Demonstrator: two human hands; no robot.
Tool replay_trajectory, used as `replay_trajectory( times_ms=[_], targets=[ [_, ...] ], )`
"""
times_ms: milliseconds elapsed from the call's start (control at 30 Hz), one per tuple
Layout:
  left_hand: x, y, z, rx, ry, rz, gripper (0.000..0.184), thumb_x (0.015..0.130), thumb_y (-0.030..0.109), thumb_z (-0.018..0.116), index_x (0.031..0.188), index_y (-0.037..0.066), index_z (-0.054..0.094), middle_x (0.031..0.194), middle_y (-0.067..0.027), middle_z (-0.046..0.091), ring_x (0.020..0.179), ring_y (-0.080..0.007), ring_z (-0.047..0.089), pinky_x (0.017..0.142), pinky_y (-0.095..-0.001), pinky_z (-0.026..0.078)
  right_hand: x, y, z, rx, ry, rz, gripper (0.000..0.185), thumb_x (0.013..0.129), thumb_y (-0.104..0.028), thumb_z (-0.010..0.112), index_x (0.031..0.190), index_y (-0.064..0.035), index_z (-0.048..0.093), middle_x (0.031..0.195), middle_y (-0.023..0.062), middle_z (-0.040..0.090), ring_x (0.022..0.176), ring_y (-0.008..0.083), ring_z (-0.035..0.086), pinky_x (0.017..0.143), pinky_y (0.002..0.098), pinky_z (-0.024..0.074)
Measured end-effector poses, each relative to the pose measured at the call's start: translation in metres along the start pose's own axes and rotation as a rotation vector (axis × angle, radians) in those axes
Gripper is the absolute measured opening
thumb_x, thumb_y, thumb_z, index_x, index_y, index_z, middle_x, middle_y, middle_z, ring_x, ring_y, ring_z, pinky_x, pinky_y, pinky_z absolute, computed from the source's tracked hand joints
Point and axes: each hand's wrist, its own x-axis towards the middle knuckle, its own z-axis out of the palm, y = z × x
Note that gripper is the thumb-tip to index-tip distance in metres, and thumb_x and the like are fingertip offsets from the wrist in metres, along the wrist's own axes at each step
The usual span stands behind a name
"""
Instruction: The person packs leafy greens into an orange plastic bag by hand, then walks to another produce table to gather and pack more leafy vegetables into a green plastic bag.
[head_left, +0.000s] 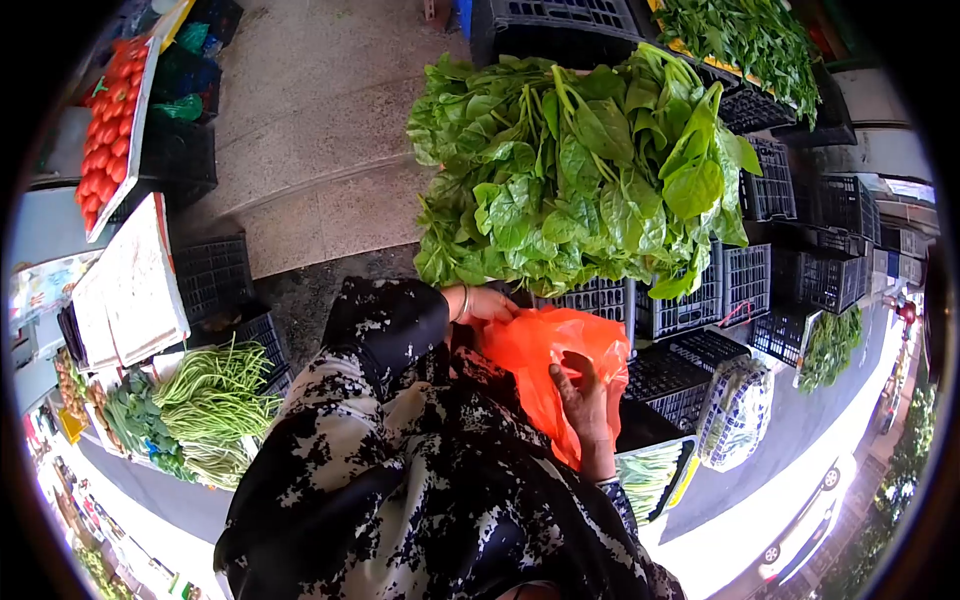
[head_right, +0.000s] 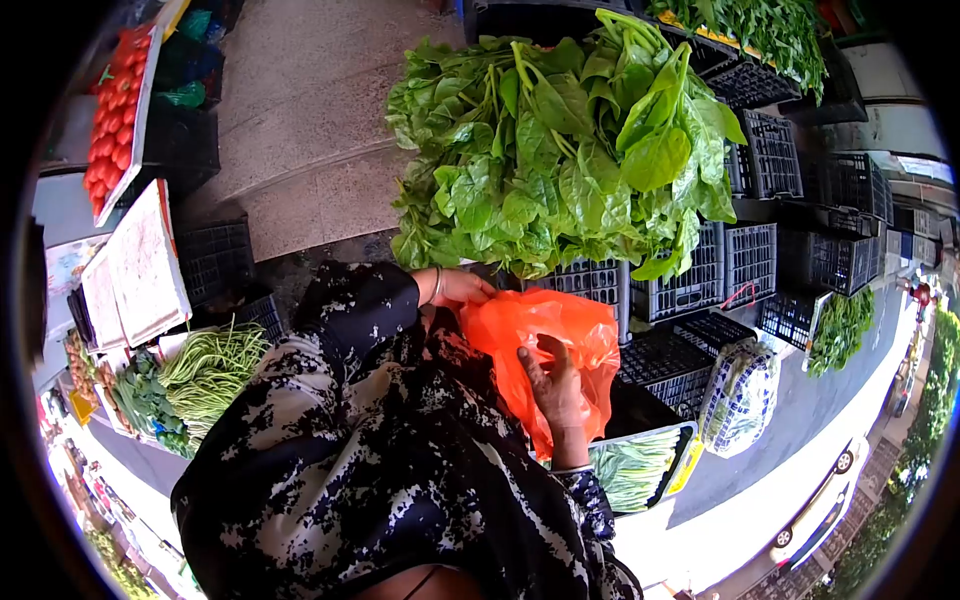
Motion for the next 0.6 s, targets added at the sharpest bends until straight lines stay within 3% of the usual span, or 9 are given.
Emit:
replay_trajectory(
  times_ms=[67,133,233,333,367,400,467,533,600],
  targets=[
    [-0.013,-0.012,0.024,-0.011,-0.017,-0.012,0.038,0.082,0.013,0.054,0.12,0.009,0.052,0.1,-0.002,0.062,0.081,-0.0133,0.062,0.06,-0.0334,0.053,-0.02,0.005,0.009,0.0,-0.091,0.022,0.051,0.078,-0.035,0.066,0.111,0.0002,0.053,0.101,0.0162,0.061,0.073,0.0224,0.063,0.067,0.0317,0.0494],
    [-0.013,-0.038,0.039,-0.067,0.007,0.009,0.037,0.082,0.015,0.056,0.118,0.009,0.053,0.101,-0.0027,0.062,0.083,-0.0136,0.062,0.065,-0.0301,0.053,-0.037,0.023,0.017,0.022,-0.171,0.005,0.049,0.078,-0.032,0.066,0.112,-0.0002,0.053,0.099,0.0167,0.062,0.074,0.0247,0.064,0.067,0.0329,0.0494],
    [-0.018,-0.074,0.059,-0.104,0.072,0.073,0.034,0.084,0.014,0.055,0.117,0.006,0.054,0.108,-0.0054,0.06,0.093,-0.0161,0.06,0.078,-0.0318,0.05,-0.058,0.041,0.032,0.068,-0.141,-0.16,0.04,0.078,-0.025,0.064,0.109,-0.001,0.054,0.092,0.018,0.063,0.073,0.0288,0.063,0.066,0.0343,0.0492],
    [-0.04,-0.095,0.076,-0.212,0.092,0.117,0.033,0.085,0.016,0.053,0.117,0.006,0.053,0.112,-0.0068,0.059,0.098,-0.0167,0.057,0.084,-0.0326,0.047,-0.073,0.032,0.042,-0.1,-0.206,-0.14,0.032,0.078,-0.018,0.06,0.104,-0.0017,0.055,0.085,0.0192,0.062,0.073,0.0334,0.062,0.064,0.0363,0.0485],
    [-0.05,-0.101,0.079,-0.234,0.123,0.093,0.037,0.086,0.025,0.054,0.118,0.006,0.053,0.114,-0.0071,0.058,0.1,-0.0169,0.057,0.087,-0.0331,0.045,-0.077,0.023,0.045,-0.084,-0.221,-0.141,0.027,0.077,-0.016,0.057,0.1,-0.0016,0.056,0.079,0.0196,0.061,0.074,0.0355,0.061,0.064,0.0376,0.0477],
    [-0.057,-0.106,0.08,-0.25,0.133,0.102,0.037,0.086,0.025,0.054,0.118,0.006,0.053,0.114,-0.0071,0.058,0.1,-0.0169,0.057,0.087,-0.0331,0.045,-0.077,0.02,0.051,-0.09,-0.241,-0.148,0.027,0.077,-0.016,0.057,0.1,-0.0016,0.056,0.079,0.0196,0.061,0.074,0.0355,0.061,0.064,0.0376,0.0477],
    [-0.069,-0.119,0.082,-0.434,0.219,0.022,0.044,0.084,0.034,0.056,0.119,0.007,0.052,0.112,-0.006,0.058,0.099,-0.0168,0.057,0.087,-0.0321,0.045,-0.081,0.015,0.066,-0.062,-0.214,-0.336,0.021,0.077,-0.013,0.057,0.093,0.0012,0.058,0.075,0.017,0.062,0.071,0.0231,0.063,0.062,0.032,0.0475],
    [-0.091,-0.126,0.093,-0.478,0.147,0.118,0.051,0.082,0.04,0.059,0.12,0.007,0.051,0.111,-0.0047,0.059,0.099,-0.0162,0.057,0.086,-0.0307,0.045,-0.091,0.006,0.08,-0.043,-0.231,-0.261,0.02,0.075,-0.012,0.057,0.09,0.0013,0.058,0.074,0.0173,0.062,0.069,0.0233,0.062,0.061,0.0321,0.047],
    [-0.116,-0.126,0.095,-0.328,0.139,0.155,0.046,0.083,0.039,0.058,0.115,0.007,0.054,0.106,-0.0036,0.06,0.096,-0.0128,0.055,0.083,-0.029,0.045,-0.088,0.002,0.098,-0.108,-0.344,-0.322,0.022,0.075,-0.014,0.057,0.093,-0.0006,0.059,0.076,0.0194,0.061,0.073,0.0356,0.06,0.064,0.0377,0.0476]
  ],
)
